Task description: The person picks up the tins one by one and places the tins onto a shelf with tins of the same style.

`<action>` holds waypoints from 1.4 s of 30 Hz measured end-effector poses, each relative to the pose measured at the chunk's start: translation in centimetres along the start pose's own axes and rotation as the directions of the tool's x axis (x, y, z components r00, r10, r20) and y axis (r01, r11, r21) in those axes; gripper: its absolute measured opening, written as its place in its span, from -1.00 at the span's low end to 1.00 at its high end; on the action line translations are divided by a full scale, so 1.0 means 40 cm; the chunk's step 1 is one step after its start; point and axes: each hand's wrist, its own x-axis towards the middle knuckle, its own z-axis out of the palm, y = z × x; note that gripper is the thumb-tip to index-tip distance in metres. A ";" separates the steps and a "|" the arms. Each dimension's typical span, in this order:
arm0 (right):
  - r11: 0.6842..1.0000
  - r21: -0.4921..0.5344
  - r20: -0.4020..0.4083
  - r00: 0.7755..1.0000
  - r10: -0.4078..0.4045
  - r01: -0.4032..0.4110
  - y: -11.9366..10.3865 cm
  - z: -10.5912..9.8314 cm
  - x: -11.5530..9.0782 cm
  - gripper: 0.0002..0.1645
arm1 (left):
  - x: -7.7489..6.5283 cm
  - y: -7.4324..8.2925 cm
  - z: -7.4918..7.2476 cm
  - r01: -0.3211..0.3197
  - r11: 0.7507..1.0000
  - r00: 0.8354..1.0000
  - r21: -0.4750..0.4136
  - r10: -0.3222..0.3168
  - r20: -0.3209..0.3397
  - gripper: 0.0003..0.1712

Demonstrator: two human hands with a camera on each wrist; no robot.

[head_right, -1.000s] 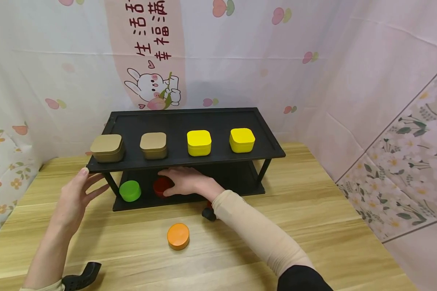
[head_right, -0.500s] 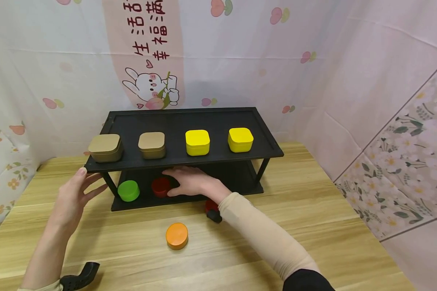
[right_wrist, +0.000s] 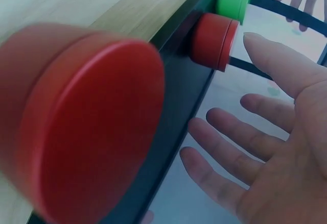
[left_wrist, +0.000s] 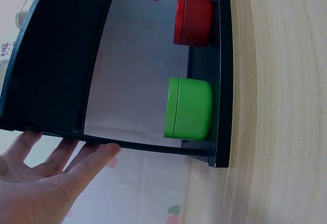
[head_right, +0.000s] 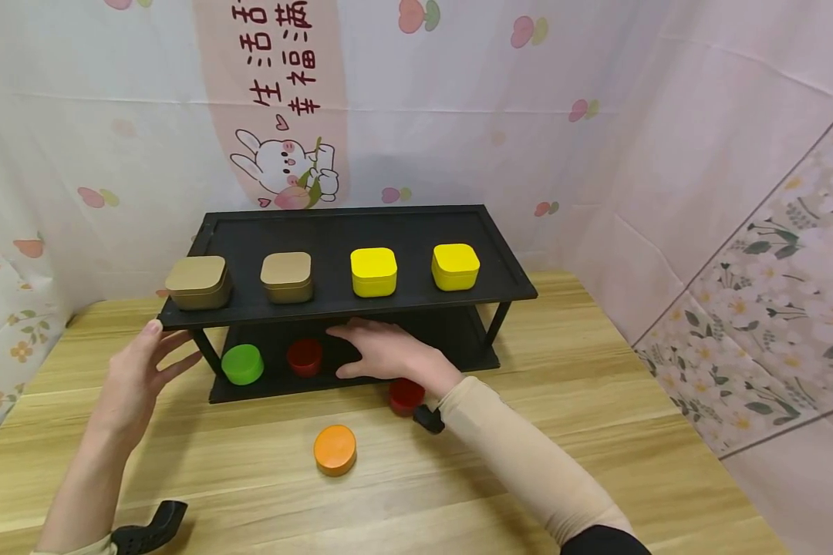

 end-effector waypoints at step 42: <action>0.996 0.076 -0.098 0.995 -0.032 0.039 0.045 0.010 -0.111 -0.17 | 0.001 -0.004 -0.003 0.002 1.000 1.000 -0.008 -0.002 0.004 -0.55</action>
